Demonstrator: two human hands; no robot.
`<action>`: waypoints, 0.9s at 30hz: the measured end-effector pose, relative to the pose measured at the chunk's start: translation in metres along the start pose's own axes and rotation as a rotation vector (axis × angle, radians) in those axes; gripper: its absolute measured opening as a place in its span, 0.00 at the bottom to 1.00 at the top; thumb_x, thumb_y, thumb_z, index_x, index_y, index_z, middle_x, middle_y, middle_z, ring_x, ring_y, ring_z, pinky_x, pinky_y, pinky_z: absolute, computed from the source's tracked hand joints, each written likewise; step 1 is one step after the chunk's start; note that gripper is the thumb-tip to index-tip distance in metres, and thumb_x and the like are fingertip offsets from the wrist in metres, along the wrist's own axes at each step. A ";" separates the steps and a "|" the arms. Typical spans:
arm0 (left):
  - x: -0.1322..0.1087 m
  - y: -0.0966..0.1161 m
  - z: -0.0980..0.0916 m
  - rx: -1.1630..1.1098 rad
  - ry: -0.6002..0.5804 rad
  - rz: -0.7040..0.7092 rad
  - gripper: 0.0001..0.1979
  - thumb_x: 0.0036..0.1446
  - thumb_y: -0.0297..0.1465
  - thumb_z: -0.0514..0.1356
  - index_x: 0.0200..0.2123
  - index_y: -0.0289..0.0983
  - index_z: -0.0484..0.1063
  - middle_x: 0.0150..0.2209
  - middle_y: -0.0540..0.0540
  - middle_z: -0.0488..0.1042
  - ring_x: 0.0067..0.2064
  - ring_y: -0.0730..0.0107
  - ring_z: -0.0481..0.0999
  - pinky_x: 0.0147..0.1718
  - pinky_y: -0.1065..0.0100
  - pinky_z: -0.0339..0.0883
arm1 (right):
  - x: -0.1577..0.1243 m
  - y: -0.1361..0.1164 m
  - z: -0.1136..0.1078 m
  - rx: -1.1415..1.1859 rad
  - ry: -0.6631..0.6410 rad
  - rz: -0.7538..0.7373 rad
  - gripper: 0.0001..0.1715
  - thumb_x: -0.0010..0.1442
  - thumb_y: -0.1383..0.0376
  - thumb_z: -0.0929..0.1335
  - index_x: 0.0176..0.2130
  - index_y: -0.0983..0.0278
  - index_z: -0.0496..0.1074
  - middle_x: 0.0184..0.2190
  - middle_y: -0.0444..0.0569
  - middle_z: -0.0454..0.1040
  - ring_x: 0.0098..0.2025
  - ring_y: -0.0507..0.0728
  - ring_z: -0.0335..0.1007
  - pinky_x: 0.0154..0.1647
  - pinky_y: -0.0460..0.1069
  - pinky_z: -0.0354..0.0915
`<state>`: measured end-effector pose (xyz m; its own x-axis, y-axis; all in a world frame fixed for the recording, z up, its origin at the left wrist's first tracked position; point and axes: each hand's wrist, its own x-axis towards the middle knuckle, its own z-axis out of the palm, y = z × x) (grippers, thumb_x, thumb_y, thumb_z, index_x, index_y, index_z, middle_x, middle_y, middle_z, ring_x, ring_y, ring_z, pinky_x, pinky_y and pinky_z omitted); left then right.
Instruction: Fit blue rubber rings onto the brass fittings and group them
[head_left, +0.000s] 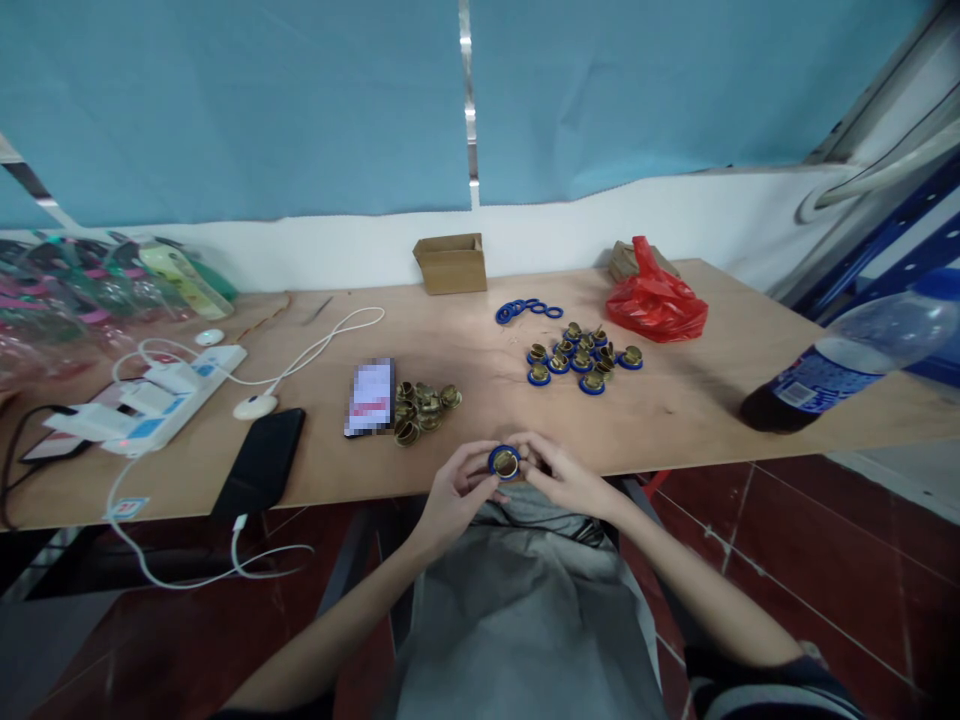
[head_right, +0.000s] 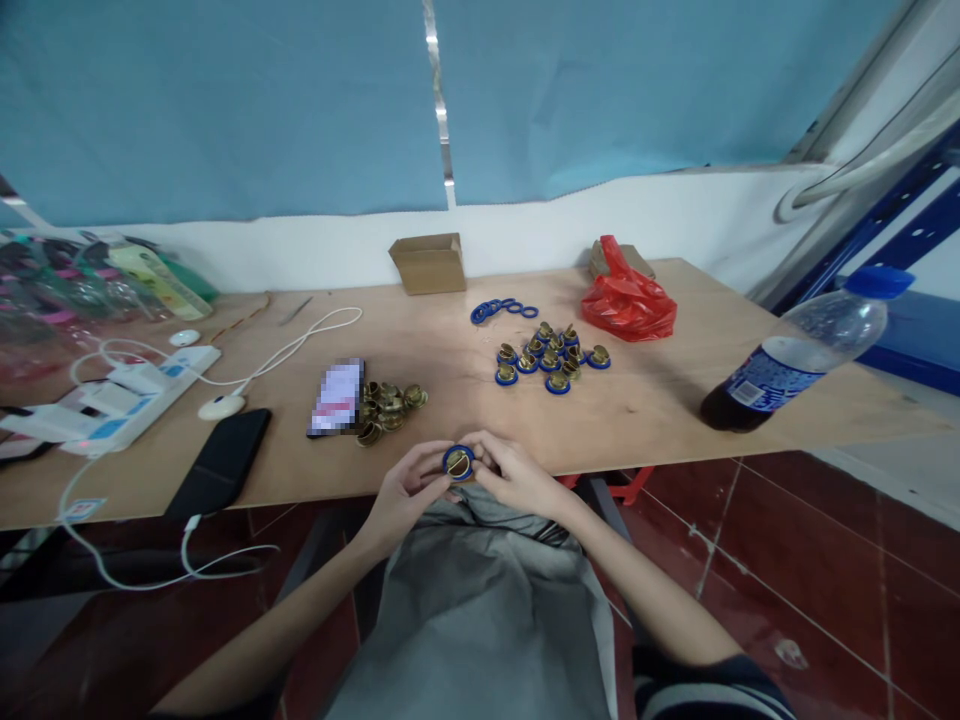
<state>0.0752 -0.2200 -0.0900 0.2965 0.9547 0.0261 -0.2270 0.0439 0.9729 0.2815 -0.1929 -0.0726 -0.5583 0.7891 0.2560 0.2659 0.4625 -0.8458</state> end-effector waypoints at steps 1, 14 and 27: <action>0.000 0.000 0.000 0.010 -0.002 -0.001 0.20 0.58 0.33 0.67 0.53 0.38 0.70 0.51 0.40 0.81 0.48 0.57 0.84 0.38 0.63 0.83 | 0.000 0.001 0.000 0.000 0.004 0.000 0.12 0.68 0.64 0.63 0.51 0.63 0.68 0.30 0.41 0.65 0.30 0.52 0.60 0.32 0.47 0.59; 0.001 -0.011 0.001 0.081 0.033 -0.050 0.21 0.60 0.44 0.64 0.48 0.35 0.73 0.36 0.42 0.84 0.37 0.56 0.86 0.37 0.59 0.82 | 0.001 0.010 0.008 0.166 0.144 0.098 0.15 0.68 0.58 0.66 0.50 0.63 0.69 0.29 0.41 0.67 0.29 0.52 0.62 0.30 0.47 0.60; -0.002 -0.006 0.000 0.051 -0.008 -0.003 0.31 0.58 0.36 0.67 0.62 0.38 0.64 0.49 0.40 0.81 0.48 0.59 0.82 0.47 0.60 0.79 | -0.004 0.004 0.009 0.099 0.134 -0.043 0.06 0.68 0.61 0.68 0.44 0.62 0.71 0.31 0.43 0.70 0.29 0.51 0.64 0.31 0.46 0.61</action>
<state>0.0763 -0.2225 -0.0955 0.3047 0.9521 0.0248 -0.1782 0.0315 0.9835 0.2774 -0.1979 -0.0814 -0.4558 0.8196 0.3471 0.1618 0.4598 -0.8732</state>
